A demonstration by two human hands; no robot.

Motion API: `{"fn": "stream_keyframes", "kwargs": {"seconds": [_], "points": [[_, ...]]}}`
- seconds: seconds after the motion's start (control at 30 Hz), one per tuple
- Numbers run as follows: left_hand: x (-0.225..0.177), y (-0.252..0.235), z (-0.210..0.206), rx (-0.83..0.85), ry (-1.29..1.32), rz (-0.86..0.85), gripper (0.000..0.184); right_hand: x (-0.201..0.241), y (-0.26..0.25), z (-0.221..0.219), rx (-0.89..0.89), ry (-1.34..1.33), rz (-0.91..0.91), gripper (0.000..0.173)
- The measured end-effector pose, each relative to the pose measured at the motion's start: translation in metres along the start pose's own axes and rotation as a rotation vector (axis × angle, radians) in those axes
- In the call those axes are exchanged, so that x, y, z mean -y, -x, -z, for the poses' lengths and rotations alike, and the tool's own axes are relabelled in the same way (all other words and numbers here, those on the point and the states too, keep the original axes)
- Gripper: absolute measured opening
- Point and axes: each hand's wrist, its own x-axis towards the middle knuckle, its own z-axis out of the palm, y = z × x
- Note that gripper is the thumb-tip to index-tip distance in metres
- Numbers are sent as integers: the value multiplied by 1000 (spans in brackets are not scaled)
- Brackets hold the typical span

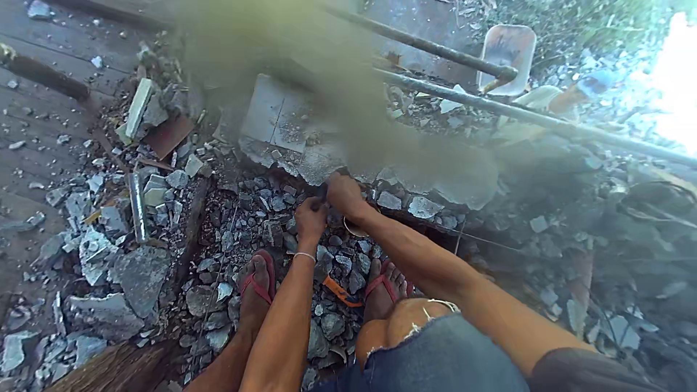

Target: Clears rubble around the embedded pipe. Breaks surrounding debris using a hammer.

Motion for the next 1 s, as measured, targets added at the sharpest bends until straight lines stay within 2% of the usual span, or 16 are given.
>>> {"fn": "stream_keyframes", "kwargs": {"seconds": [0.1,0.17,0.23,0.33,0.4,0.43,0.5,0.6,0.67,0.73,0.83,1.0], "points": [[-2,13,-4,11,-205,-36,24,-13,13,-17,-89,-73,67,30],[0,16,-6,11,-304,-88,22,-12,11,-23,-128,7,148,26],[-1,16,-7,-8,-284,-122,21,-7,6,-25,-113,95,207,24],[2,21,-9,-125,-204,-159,29,16,0,-29,28,180,306,19],[0,24,-11,-184,-212,-83,33,30,-5,-30,109,198,352,16],[0,25,-11,-233,-198,-43,30,36,-8,-30,165,201,343,16],[5,27,-7,-342,-152,-9,28,53,-18,-36,300,208,275,18],[22,34,6,-391,-25,-45,34,76,-26,-50,453,191,92,24],[30,37,17,-379,47,-38,34,79,-26,-52,467,184,72,24],[30,38,27,-388,56,-8,31,73,-22,-53,465,206,138,24],[15,28,36,-364,96,-9,28,67,-5,-45,472,229,214,25],[2,12,40,-50,122,-35,27,21,42,-20,333,233,411,23]]}}
